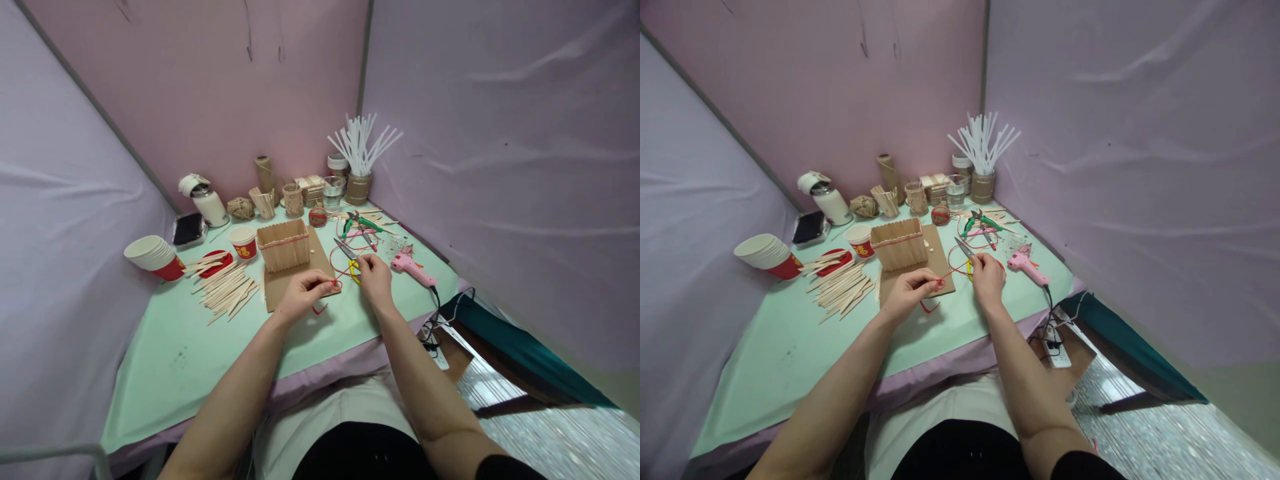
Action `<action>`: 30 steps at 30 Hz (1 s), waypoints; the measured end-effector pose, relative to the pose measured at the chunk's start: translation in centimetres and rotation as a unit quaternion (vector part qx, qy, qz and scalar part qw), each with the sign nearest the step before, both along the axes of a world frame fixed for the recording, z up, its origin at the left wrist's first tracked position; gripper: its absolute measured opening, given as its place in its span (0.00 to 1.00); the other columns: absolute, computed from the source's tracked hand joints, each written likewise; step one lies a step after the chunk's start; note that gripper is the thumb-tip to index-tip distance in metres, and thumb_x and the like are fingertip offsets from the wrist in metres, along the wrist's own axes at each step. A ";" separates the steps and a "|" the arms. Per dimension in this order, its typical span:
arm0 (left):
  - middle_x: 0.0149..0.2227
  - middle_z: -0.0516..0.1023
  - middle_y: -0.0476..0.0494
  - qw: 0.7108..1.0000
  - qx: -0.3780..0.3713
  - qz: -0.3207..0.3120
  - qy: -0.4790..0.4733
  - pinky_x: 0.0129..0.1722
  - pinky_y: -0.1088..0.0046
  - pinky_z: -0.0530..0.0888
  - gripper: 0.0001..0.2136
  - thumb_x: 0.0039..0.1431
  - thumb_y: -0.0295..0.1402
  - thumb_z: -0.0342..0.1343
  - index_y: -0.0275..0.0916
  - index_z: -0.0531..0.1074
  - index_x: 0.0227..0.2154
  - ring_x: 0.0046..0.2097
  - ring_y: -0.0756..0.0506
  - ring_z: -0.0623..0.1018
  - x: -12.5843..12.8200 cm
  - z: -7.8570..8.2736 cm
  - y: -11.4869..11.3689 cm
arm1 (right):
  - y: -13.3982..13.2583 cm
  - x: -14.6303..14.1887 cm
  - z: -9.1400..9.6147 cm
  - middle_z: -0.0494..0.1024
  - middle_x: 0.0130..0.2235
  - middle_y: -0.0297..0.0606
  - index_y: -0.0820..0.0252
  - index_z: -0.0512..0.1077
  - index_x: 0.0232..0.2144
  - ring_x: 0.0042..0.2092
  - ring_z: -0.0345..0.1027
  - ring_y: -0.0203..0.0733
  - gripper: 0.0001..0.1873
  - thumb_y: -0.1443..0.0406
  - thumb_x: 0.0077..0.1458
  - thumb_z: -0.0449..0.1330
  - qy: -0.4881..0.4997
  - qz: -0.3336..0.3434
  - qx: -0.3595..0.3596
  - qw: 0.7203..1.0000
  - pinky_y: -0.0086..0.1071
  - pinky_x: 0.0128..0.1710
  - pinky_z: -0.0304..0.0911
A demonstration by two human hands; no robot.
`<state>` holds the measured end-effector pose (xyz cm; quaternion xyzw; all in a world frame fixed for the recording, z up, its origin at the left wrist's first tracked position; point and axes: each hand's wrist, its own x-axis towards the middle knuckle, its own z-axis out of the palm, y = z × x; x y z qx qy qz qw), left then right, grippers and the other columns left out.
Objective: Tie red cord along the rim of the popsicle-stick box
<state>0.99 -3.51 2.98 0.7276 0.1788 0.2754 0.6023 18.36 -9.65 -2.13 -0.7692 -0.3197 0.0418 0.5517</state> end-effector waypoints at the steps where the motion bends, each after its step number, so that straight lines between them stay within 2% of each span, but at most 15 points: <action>1: 0.30 0.76 0.43 1.000 -0.002 -0.004 -0.004 0.35 0.74 0.70 0.12 0.49 0.40 0.59 0.35 0.76 0.27 0.33 0.48 0.74 0.0 0.0 0.0 | 0.0 0.0 0.0 0.74 0.27 0.36 0.58 0.70 0.26 0.30 0.63 0.40 0.13 0.57 0.51 0.52 0.000 -0.002 -0.005 1.000 0.32 0.34 0.54; 6: 0.30 0.76 0.43 1.000 -0.005 -0.009 -0.017 0.34 0.74 0.70 0.12 0.50 0.40 0.58 0.35 0.75 0.27 0.34 0.48 0.74 -0.1 -0.1 0.2 | -0.2 -0.1 0.1 0.75 0.29 0.37 0.58 0.71 0.28 0.32 0.63 0.41 0.12 0.57 0.53 0.52 -0.021 -0.010 -0.043 0.999 0.34 0.37 0.53; 10: 0.30 0.76 0.43 1.000 -0.002 -0.004 -0.023 0.33 0.75 0.68 0.11 0.50 0.39 0.58 0.35 0.75 0.28 0.33 0.49 0.73 -0.1 -0.4 0.3 | -0.2 -0.2 0.1 0.75 0.29 0.37 0.58 0.71 0.28 0.34 0.64 0.42 0.11 0.59 0.53 0.52 -0.051 0.006 -0.042 0.998 0.37 0.41 0.52; 12: 0.30 0.75 0.44 1.000 -0.007 0.020 -0.020 0.32 0.75 0.67 0.11 0.50 0.40 0.58 0.35 0.75 0.28 0.32 0.49 0.72 0.0 -0.6 0.4 | -0.2 -0.4 0.3 0.75 0.32 0.39 0.58 0.71 0.30 0.36 0.64 0.43 0.11 0.60 0.53 0.52 -0.070 0.014 -0.023 0.997 0.38 0.43 0.53; 15: 0.28 0.75 0.46 0.996 -0.024 0.091 -0.004 0.31 0.75 0.66 0.12 0.49 0.41 0.58 0.35 0.75 0.29 0.30 0.50 0.71 0.1 -1.0 0.8 | -0.4 -0.9 1.2 0.71 0.41 0.42 0.57 0.70 0.40 0.39 0.64 0.43 0.13 0.61 0.55 0.51 -0.123 0.006 0.024 0.992 0.42 0.47 0.52; 17: 0.27 0.74 0.47 0.990 -0.029 0.139 0.007 0.31 0.76 0.66 0.13 0.49 0.41 0.58 0.36 0.75 0.30 0.30 0.50 0.70 0.2 -1.1 1.1 | -0.8 -1.5 2.2 0.67 0.45 0.44 0.56 0.68 0.45 0.45 0.63 0.45 0.15 0.63 0.56 0.50 -0.175 0.043 0.063 0.982 0.43 0.49 0.52; 19: 0.27 0.74 0.47 0.986 -0.027 0.165 0.013 0.32 0.75 0.67 0.13 0.48 0.41 0.58 0.36 0.75 0.30 0.30 0.50 0.71 0.3 -1.1 1.2 | -1.2 -2.2 3.3 0.67 0.45 0.44 0.54 0.68 0.46 0.48 0.61 0.46 0.15 0.65 0.55 0.51 -0.227 0.148 0.087 0.959 0.41 0.49 0.54; 21: 0.27 0.74 0.47 0.985 -0.017 0.169 0.013 0.33 0.75 0.67 0.13 0.48 0.41 0.58 0.35 0.75 0.30 0.31 0.50 0.71 0.3 -1.1 1.3 | -1.4 -2.9 4.0 0.67 0.45 0.42 0.51 0.68 0.46 0.49 0.60 0.47 0.16 0.66 0.55 0.53 -0.268 0.228 0.079 0.933 0.42 0.49 0.54; 23: 0.27 0.75 0.46 0.987 -0.001 0.159 0.009 0.34 0.75 0.68 0.12 0.49 0.40 0.57 0.35 0.75 0.29 0.32 0.49 0.71 0.4 -1.1 1.2 | -1.4 -3.4 4.3 0.68 0.44 0.41 0.50 0.70 0.44 0.48 0.60 0.46 0.14 0.65 0.55 0.54 -0.287 0.248 0.068 0.923 0.42 0.49 0.54; 26: 0.28 0.75 0.46 0.989 0.021 0.145 0.007 0.34 0.75 0.68 0.12 0.50 0.39 0.56 0.35 0.75 0.29 0.32 0.49 0.71 0.4 -1.3 1.2 | -1.2 -3.6 4.1 0.72 0.40 0.40 0.51 0.73 0.40 0.45 0.62 0.45 0.10 0.63 0.55 0.55 -0.282 0.243 0.064 0.926 0.41 0.47 0.54; 30: 0.28 0.75 0.45 0.990 0.045 0.134 0.020 0.33 0.75 0.68 0.12 0.51 0.39 0.55 0.35 0.75 0.30 0.32 0.49 0.71 0.3 -1.4 1.0 | -1.1 -3.7 4.1 0.74 0.34 0.38 0.52 0.74 0.33 0.40 0.64 0.43 0.07 0.62 0.55 0.56 -0.199 0.259 0.088 0.941 0.39 0.43 0.56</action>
